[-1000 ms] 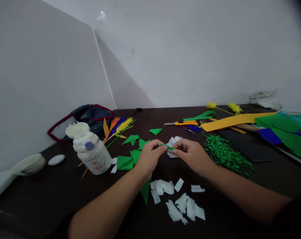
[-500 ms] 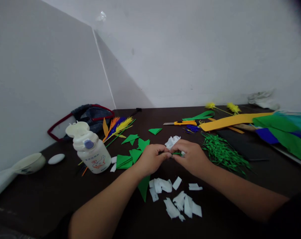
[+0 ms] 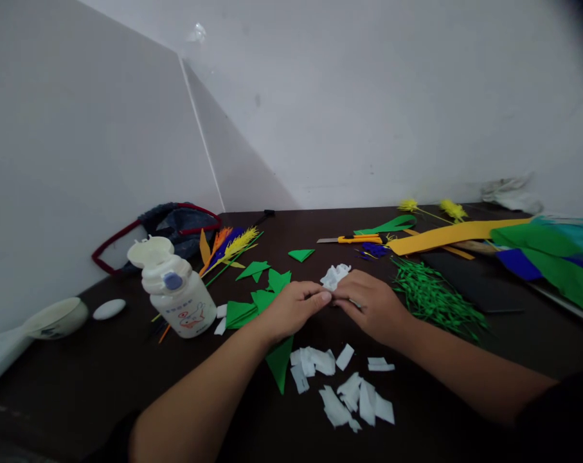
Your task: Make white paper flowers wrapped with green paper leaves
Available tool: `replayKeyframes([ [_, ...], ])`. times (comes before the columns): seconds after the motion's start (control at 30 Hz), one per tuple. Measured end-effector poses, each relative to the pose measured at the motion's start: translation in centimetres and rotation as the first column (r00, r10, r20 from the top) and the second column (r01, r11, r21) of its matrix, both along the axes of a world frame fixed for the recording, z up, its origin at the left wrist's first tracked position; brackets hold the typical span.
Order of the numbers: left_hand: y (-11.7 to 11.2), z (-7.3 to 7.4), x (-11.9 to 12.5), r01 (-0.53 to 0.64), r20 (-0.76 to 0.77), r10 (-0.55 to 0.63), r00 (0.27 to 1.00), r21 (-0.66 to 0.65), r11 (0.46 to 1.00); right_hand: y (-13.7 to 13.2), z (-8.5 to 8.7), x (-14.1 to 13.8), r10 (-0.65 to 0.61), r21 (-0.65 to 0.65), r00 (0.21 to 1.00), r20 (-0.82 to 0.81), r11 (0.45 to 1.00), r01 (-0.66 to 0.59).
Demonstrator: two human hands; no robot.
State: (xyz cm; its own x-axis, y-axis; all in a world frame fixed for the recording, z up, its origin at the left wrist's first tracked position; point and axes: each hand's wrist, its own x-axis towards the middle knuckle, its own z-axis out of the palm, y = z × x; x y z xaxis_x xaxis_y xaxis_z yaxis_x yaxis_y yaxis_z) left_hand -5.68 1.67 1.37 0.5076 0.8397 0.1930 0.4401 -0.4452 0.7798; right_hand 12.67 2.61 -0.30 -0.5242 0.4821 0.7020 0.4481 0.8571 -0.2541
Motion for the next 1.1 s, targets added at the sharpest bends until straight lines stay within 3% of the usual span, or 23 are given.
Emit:
replayKeyframes([
  [0.1, 0.3, -0.5, 0.0, 0.055, -0.002, -0.056, 0.998, -0.1, 0.993, -0.2, -0.4, 0.2, 0.017, 0.169, 0.995, 0.097, 0.985, -0.034],
  [0.2, 0.4, -0.6, 0.0, 0.03, -0.088, -0.03, 0.996, -0.002, 1.0, -0.1, -0.5, 0.2, 0.032, 0.135, 0.995, 0.092, 0.99, -0.044],
  [0.3, 0.2, -0.4, 0.2, -0.007, -0.279, 0.103, 0.955, 0.327, 0.945, 0.2, -0.5, -0.1, -0.015, -0.162, 0.999, -0.035, 0.987, 0.009],
  [0.4, -0.2, 0.0, 0.2, 0.024, -0.405, 0.249, 0.88, 0.561, 0.828, 0.6, -0.4, -0.4, -0.141, -0.533, 0.985, -0.097, 0.843, 0.068],
  [0.47, -0.2, 0.0, 0.2, 0.013, -0.41, 0.267, 0.872, 0.564, 0.825, 0.6, -0.3, -0.4, -0.173, -0.61, 0.981, -0.09, 0.788, 0.083],
  [0.53, 0.0, -0.2, 0.1, -0.017, -0.363, 0.201, 0.91, 0.45, 0.893, 0.6, -0.4, -0.2, -0.141, -0.499, 0.987, -0.075, 0.862, 0.085],
  [0.6, 0.4, -0.6, 0.0, -0.004, -0.293, 0.092, 0.952, 0.286, 0.958, 0.4, -0.5, 0.0, -0.07, -0.248, 0.997, -0.011, 0.966, 0.065],
  [0.63, 0.6, -0.7, 0.0, 0.011, -0.265, 0.052, 0.963, 0.229, 0.973, 0.3, -0.6, 0.1, -0.039, -0.115, 0.999, 0.034, 0.992, 0.042],
  [0.7, 0.8, -1.0, 0.1, 0.019, -0.256, 0.032, 0.966, 0.192, 0.981, 0.1, -0.7, 0.2, -0.007, 0.062, 0.993, 0.117, 0.998, -0.001],
  [0.77, 0.8, -1.0, 0.2, -0.016, -0.292, 0.086, 0.953, 0.232, 0.973, 0.0, -0.7, 0.1, 0.001, 0.085, 0.99, 0.142, 0.996, -0.013],
  [0.83, 0.5, -0.9, 0.3, -0.038, -0.339, 0.154, 0.928, 0.324, 0.945, 0.1, -0.6, 0.0, -0.003, -0.04, 0.996, 0.094, 0.999, 0.007],
  [0.9, 0.1, -0.7, 0.3, -0.023, -0.378, 0.22, 0.899, 0.46, 0.888, 0.3, -0.7, -0.2, -0.043, -0.308, 0.999, 0.001, 0.95, 0.041],
  [1.0, -0.3, -0.4, 0.3, 0.017, -0.399, 0.283, 0.872, 0.603, 0.798, 0.5, -0.8, -0.6, -0.143, -0.674, 0.978, -0.148, 0.739, 0.006],
  [1.03, -0.3, -0.4, 0.3, 0.017, -0.398, 0.282, 0.873, 0.602, 0.798, 0.6, -0.8, -0.6, -0.162, -0.721, 0.971, -0.177, 0.693, -0.016],
  [1.07, -0.2, -0.4, 0.3, 0.008, -0.393, 0.264, 0.881, 0.571, 0.821, 0.5, -0.9, -0.6, -0.172, -0.725, 0.967, -0.19, 0.688, -0.02],
  [1.1, -0.1, -0.4, 0.2, -0.009, -0.383, 0.238, 0.893, 0.513, 0.859, 0.5, -0.9, -0.6, -0.17, -0.69, 0.968, -0.187, 0.724, -0.006],
])
